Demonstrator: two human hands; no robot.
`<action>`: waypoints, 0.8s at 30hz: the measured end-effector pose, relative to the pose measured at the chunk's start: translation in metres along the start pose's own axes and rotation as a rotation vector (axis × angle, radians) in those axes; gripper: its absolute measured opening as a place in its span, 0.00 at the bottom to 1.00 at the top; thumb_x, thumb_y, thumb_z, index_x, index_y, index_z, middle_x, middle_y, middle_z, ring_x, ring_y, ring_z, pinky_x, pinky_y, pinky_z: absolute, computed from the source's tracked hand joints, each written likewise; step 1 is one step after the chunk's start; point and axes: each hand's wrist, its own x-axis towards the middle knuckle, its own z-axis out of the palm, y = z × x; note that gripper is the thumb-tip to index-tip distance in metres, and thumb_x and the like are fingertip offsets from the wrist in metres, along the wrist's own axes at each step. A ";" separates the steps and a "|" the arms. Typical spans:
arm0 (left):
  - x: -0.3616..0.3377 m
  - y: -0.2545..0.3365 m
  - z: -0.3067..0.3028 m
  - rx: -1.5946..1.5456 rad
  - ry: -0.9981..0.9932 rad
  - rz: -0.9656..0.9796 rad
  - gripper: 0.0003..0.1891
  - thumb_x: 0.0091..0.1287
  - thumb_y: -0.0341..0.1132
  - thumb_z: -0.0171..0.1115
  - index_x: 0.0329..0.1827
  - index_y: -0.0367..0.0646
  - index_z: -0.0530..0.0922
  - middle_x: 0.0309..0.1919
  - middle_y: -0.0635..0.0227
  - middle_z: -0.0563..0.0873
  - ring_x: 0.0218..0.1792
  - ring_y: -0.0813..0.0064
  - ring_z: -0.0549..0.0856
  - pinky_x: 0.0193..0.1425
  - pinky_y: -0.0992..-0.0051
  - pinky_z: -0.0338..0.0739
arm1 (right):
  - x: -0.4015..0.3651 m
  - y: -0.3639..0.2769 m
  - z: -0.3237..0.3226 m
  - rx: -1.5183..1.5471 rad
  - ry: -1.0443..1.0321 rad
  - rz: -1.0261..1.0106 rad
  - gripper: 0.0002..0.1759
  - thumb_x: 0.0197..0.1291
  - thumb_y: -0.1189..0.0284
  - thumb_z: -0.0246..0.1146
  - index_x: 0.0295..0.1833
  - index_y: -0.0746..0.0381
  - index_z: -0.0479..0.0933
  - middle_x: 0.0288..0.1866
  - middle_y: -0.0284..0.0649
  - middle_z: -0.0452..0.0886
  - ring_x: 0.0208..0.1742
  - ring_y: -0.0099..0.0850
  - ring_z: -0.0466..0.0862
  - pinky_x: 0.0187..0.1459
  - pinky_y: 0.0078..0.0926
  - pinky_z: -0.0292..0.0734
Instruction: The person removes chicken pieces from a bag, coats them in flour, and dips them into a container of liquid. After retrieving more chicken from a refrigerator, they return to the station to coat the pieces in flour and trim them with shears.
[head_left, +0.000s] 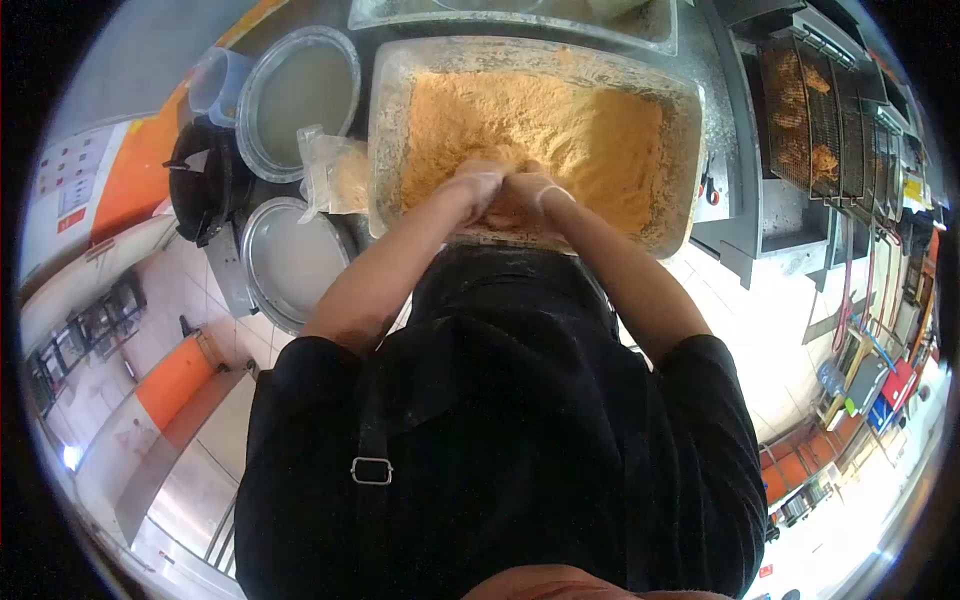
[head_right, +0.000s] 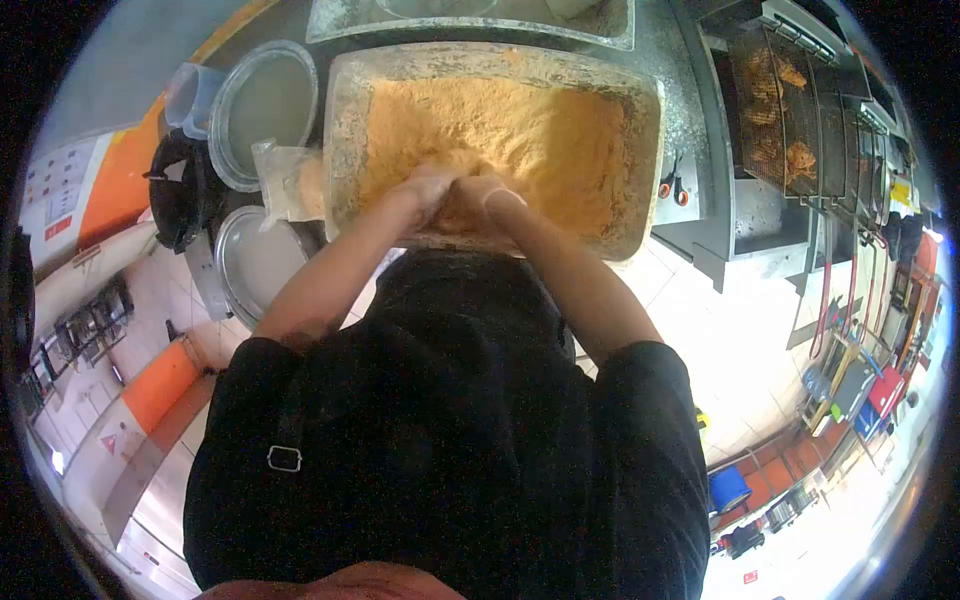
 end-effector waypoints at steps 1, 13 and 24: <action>-0.020 0.009 -0.016 -0.075 -0.129 0.009 0.34 0.78 0.60 0.50 0.80 0.49 0.71 0.84 0.50 0.62 0.80 0.53 0.67 0.82 0.64 0.64 | 0.007 0.000 0.000 0.049 -0.122 -0.006 0.38 0.77 0.51 0.56 0.84 0.56 0.61 0.79 0.52 0.72 0.76 0.43 0.75 0.73 0.39 0.71; 0.012 -0.022 -0.007 -0.551 -0.197 -0.096 0.34 0.79 0.60 0.48 0.70 0.39 0.78 0.66 0.51 0.84 0.61 0.54 0.84 0.68 0.61 0.75 | 0.080 0.045 0.011 -0.699 -0.078 -0.353 0.42 0.71 0.58 0.66 0.85 0.56 0.58 0.88 0.52 0.54 0.82 0.46 0.67 0.73 0.42 0.75; 0.065 -0.056 0.021 -0.493 -0.228 -0.046 0.20 0.76 0.48 0.59 0.59 0.41 0.84 0.49 0.53 0.88 0.46 0.59 0.85 0.58 0.55 0.80 | 0.064 0.037 0.000 -0.356 -0.018 -0.250 0.37 0.71 0.58 0.68 0.81 0.59 0.66 0.74 0.55 0.76 0.71 0.45 0.80 0.70 0.43 0.79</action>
